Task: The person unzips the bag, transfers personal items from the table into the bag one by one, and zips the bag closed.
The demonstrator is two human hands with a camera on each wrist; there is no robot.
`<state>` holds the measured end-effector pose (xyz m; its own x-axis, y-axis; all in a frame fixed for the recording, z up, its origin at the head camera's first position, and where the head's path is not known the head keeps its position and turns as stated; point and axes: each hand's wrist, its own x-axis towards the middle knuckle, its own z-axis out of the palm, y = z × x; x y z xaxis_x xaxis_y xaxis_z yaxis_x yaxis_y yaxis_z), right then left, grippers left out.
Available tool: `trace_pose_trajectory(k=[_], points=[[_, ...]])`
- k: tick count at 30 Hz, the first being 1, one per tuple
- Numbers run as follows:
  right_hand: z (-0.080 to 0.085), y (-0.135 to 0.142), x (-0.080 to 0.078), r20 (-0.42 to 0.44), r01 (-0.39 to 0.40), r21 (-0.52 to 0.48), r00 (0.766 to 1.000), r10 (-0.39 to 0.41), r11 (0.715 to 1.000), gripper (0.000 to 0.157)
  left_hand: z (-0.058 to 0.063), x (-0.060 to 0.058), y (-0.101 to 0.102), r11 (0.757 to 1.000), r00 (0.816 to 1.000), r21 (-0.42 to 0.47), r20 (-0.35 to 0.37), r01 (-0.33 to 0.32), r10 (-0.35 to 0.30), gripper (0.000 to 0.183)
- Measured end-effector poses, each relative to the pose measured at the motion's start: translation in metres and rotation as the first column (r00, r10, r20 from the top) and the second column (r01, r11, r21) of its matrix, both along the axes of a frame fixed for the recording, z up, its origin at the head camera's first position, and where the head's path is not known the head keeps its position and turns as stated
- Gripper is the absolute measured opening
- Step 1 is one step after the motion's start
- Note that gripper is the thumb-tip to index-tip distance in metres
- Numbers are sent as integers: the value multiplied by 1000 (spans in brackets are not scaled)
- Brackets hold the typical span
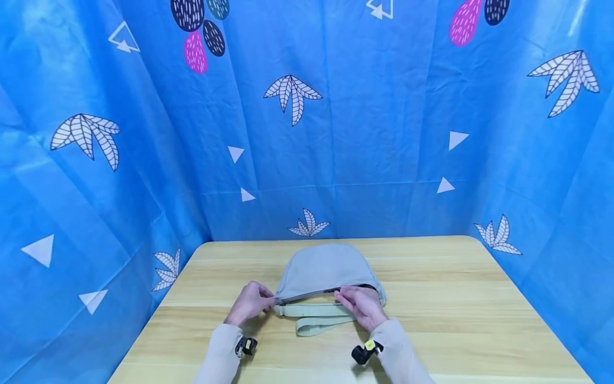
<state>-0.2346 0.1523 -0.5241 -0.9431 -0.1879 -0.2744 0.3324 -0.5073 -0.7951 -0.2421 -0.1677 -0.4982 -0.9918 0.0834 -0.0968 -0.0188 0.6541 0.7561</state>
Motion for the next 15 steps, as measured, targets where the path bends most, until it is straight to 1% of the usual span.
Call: trace_pose_trajectory(k=[3, 8, 10, 15], points=[[0, 2, 1, -1, 7, 8, 1000, -7, 1000, 25, 0, 0, 1, 1000, 1000, 3, -1, -1, 1, 7], [1, 5, 3, -15, 39, 50, 999, -38, 998, 37, -1, 1, 3, 1000, 1000, 10, -11, 11, -11, 8], [1, 6, 3, -18, 38, 66, 999, -37, 997, 41, -1, 1, 3, 1000, 1000, 4, -15, 10, -10, 8], [0, 8, 3, -22, 31, 81, 999, -29, 996, 44, -4, 0, 1, 1000, 1000, -9, -15, 3, -3, 7]])
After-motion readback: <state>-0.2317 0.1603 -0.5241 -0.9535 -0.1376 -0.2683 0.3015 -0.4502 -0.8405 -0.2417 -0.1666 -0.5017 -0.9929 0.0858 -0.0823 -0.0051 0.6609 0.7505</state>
